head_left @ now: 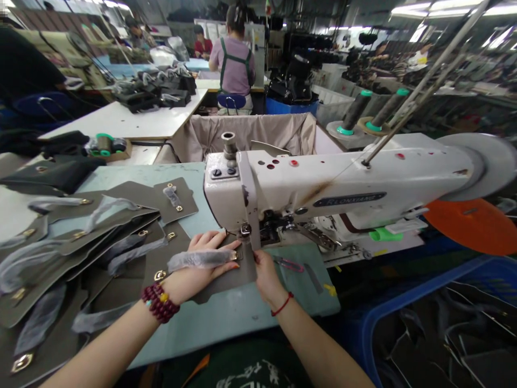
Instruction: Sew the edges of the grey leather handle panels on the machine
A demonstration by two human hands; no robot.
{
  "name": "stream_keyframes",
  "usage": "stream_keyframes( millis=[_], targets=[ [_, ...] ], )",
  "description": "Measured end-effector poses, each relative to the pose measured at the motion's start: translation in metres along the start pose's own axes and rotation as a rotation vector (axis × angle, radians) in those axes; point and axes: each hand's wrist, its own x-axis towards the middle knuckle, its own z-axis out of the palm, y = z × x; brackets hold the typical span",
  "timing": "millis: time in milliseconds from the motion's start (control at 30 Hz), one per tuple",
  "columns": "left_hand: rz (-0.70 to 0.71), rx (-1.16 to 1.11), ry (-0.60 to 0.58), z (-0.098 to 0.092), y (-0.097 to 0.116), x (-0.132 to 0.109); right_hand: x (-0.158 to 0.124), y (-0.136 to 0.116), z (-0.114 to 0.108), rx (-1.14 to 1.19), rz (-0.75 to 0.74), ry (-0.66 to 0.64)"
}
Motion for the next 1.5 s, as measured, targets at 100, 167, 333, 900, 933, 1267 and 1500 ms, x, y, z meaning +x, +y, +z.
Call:
stream_keyframes(
  millis=[100, 167, 333, 900, 933, 1267, 1500],
  targets=[
    [-0.005, -0.019, 0.008, 0.0, -0.002, 0.001, 0.0, -0.002, 0.001, -0.003, 0.015, 0.007],
    [0.0, -0.025, 0.008, 0.001, -0.003, 0.001, 0.0, -0.001, 0.002, -0.009, 0.025, 0.018],
    [0.017, 0.004, 0.006, 0.003, -0.007, 0.003, 0.002, 0.002, 0.004, 0.017, 0.036, 0.05],
    [0.013, -0.032, 0.049, 0.005, -0.013, 0.004, -0.001, -0.009, 0.01, 0.114, 0.082, 0.027],
    [0.011, -0.025, 0.054, 0.006, -0.013, 0.003, -0.001, -0.009, 0.009, 0.131, 0.086, 0.021],
    [0.002, -0.068, 0.163, 0.031, -0.025, -0.006, -0.016, -0.009, -0.012, 0.165, 0.235, -0.156],
    [0.002, -0.039, 0.131, 0.037, -0.034, -0.007, -0.023, -0.01, -0.022, 0.123, 0.148, -0.239]
  ],
)
